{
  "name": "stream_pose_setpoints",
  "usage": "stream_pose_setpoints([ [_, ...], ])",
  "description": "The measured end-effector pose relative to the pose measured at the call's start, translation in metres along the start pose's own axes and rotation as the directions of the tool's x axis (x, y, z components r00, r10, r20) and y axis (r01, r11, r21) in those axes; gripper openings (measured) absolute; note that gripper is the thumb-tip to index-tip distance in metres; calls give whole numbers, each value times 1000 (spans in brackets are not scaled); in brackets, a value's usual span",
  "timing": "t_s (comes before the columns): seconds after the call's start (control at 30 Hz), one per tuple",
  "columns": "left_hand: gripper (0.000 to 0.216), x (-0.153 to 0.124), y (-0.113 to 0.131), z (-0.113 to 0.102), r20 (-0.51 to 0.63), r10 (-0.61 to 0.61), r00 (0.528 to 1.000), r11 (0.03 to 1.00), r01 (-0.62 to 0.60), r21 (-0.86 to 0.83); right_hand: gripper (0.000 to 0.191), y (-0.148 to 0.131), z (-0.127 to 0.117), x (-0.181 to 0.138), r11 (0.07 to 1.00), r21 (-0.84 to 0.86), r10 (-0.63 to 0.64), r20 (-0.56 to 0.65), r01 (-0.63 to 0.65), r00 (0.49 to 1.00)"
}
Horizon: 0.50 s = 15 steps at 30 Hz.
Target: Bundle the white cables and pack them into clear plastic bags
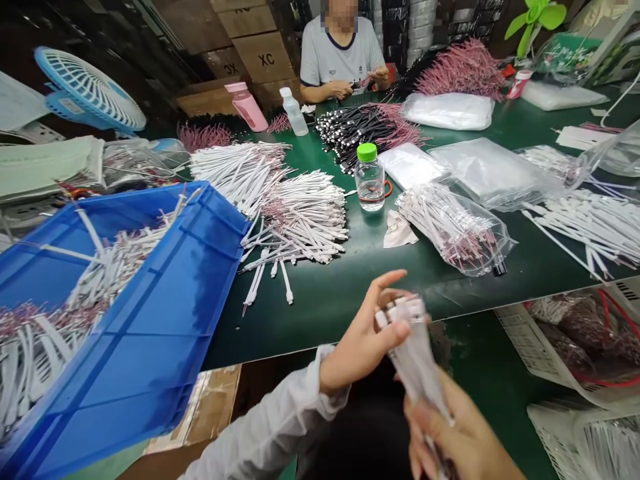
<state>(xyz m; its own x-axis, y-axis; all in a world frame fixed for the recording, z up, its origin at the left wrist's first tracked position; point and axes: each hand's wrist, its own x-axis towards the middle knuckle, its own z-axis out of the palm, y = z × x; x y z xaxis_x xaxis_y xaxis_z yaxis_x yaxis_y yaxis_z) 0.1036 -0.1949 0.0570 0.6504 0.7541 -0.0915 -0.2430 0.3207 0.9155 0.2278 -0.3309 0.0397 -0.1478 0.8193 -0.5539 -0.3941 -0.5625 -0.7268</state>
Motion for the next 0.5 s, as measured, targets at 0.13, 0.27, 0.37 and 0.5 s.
stream_pose_setpoints([
  [0.13,36,51,-5,16,186,381,906,650,-405,643,45,-28,-40,-16,985,-30,-171,-314,171,934],
  [0.27,38,97,-24,34,309,463,831,188,-432,882,40,-54,-51,-24,981,-53,-193,-429,188,882],
  [0.37,46,115,-30,35,259,473,842,110,-348,931,39,-62,-61,-18,995,-46,-100,-386,89,917],
  [0.5,55,122,-24,17,292,459,839,78,-366,928,43,-68,-95,4,987,-121,58,-327,-102,943],
])
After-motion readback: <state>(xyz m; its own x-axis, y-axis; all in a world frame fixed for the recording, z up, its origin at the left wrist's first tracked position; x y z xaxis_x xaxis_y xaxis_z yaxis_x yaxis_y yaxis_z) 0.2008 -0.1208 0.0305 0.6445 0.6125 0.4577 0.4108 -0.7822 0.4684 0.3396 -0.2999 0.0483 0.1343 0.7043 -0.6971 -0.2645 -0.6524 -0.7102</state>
